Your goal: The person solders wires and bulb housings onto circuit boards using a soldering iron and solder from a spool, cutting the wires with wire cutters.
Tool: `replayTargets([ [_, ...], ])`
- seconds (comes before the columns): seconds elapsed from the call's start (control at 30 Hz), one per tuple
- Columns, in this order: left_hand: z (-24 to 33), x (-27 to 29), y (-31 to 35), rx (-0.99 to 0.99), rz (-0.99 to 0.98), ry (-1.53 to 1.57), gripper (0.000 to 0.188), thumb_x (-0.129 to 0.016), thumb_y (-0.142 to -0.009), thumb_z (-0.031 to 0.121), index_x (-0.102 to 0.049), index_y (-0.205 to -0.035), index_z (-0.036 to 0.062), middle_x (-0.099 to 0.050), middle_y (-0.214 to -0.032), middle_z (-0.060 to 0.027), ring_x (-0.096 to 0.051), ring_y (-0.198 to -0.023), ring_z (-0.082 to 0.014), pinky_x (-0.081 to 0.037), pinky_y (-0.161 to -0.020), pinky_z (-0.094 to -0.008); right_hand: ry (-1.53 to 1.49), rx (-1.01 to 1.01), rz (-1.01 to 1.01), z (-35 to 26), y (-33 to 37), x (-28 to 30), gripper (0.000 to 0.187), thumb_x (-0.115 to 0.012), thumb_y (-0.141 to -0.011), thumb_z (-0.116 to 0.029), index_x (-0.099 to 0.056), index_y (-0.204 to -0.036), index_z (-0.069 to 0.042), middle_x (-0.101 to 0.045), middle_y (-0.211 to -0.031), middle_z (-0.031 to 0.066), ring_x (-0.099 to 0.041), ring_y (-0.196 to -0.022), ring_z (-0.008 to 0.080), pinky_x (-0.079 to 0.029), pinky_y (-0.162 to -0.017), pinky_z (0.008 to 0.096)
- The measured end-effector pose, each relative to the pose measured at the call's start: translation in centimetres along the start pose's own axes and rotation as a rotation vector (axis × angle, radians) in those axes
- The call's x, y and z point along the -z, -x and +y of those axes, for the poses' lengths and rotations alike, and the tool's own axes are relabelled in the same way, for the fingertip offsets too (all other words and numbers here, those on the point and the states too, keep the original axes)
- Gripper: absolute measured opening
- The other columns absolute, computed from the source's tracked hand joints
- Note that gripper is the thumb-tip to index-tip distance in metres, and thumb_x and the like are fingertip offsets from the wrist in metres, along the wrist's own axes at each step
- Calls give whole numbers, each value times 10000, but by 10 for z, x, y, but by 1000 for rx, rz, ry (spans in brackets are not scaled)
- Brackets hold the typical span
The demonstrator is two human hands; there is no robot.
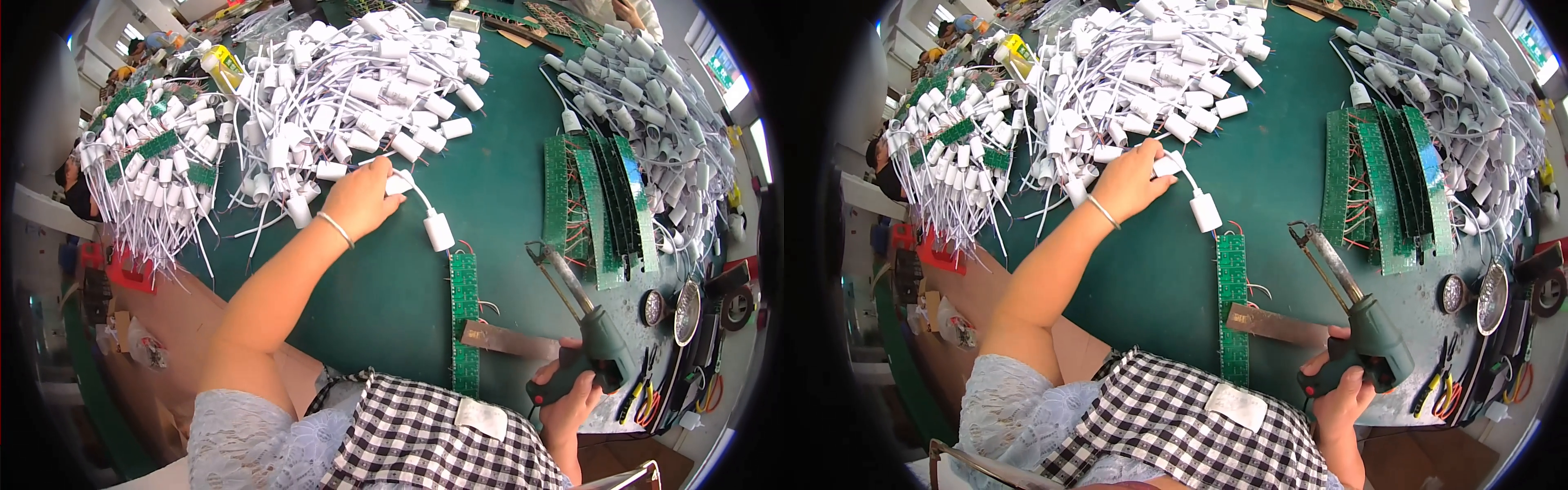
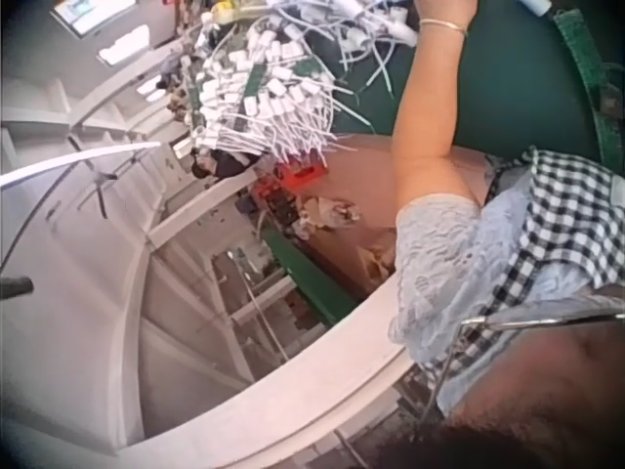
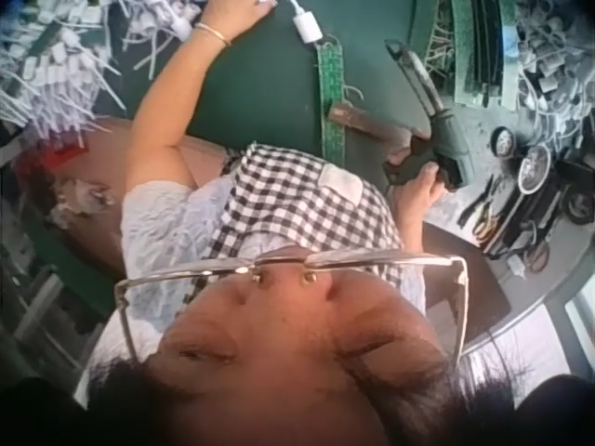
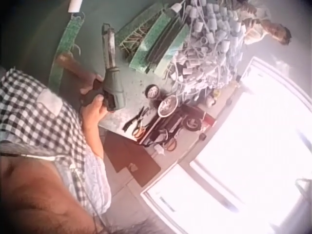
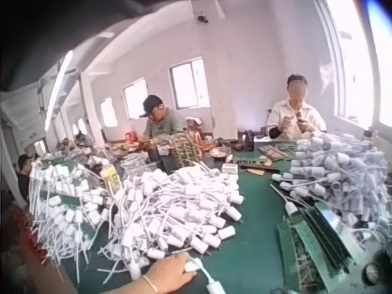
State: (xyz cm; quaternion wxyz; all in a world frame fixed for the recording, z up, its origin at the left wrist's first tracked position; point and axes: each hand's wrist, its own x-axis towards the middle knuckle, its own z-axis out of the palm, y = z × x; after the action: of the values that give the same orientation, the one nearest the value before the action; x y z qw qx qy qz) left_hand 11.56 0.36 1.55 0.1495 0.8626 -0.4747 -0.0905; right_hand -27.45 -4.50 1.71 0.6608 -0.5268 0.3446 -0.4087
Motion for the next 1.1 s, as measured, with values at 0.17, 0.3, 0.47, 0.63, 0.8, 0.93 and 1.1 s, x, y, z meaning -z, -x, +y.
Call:
replayTargets([
  [0.17,-20,74,1,-302,-211,-544,271,-650,-745,113,-578,-1002,66,-611,-924,-134,-633,-832,-354,-513,-736,-456,0,-4,33,2,4,5,579,-517,-952,-437,-451,-1214,75,-566,-1129,195,-606,-613,194,-521,-536,322],
  [0.3,-5,96,27,-206,-42,-342,305,-648,-735,104,-547,-1022,80,-581,-918,-136,-612,-818,-373,-501,-706,-459,26,-4,73,1,2,-1,584,-518,-947,-450,-467,-1198,76,-586,-966,177,-589,-591,192,-502,-543,316],
  [0.47,45,20,82,-376,-77,89,381,-665,-783,220,-544,-1116,81,-574,-912,-114,-580,-838,-346,-479,-741,-420,43,-84,1,1,0,-9,595,-518,-944,-458,-474,-1184,84,-597,-1003,177,-583,-578,191,-494,-552,324],
  [0.63,49,-17,93,-338,-145,355,315,-612,-875,223,-588,-1148,67,-549,-877,-108,-543,-792,-296,-448,-731,-385,89,-63,-68,-3,1,-8,612,-532,-935,-463,-465,-1202,83,-565,-1128,175,-602,-614,197,-510,-575,318],
  [0.8,55,-13,83,-240,-108,504,214,-652,-830,100,-573,-1021,44,-566,-881,-98,-567,-755,-269,-457,-678,-353,114,-139,-70,0,3,-4,624,-548,-923,-477,-469,-1215,69,-594,-1076,158,-605,-619,201,-510,-577,311],
  [0.93,57,-18,82,-184,-54,535,202,-655,-817,119,-540,-973,61,-557,-854,-108,-573,-744,-296,-461,-667,-391,43,-205,-136,-4,0,-7,615,-618,-896,-404,-455,-1311,19,-601,-1175,151,-624,-665,196,-512,-636,313],
  [1.1,54,-25,79,-242,-76,556,199,-652,-790,92,-546,-957,73,-544,-813,-81,-565,-722,-280,-441,-667,-384,75,-240,-151,-5,1,-3,614,-638,-886,-407,-478,-1294,23,-604,-1171,152,-631,-689,192,-513,-661,320],
])
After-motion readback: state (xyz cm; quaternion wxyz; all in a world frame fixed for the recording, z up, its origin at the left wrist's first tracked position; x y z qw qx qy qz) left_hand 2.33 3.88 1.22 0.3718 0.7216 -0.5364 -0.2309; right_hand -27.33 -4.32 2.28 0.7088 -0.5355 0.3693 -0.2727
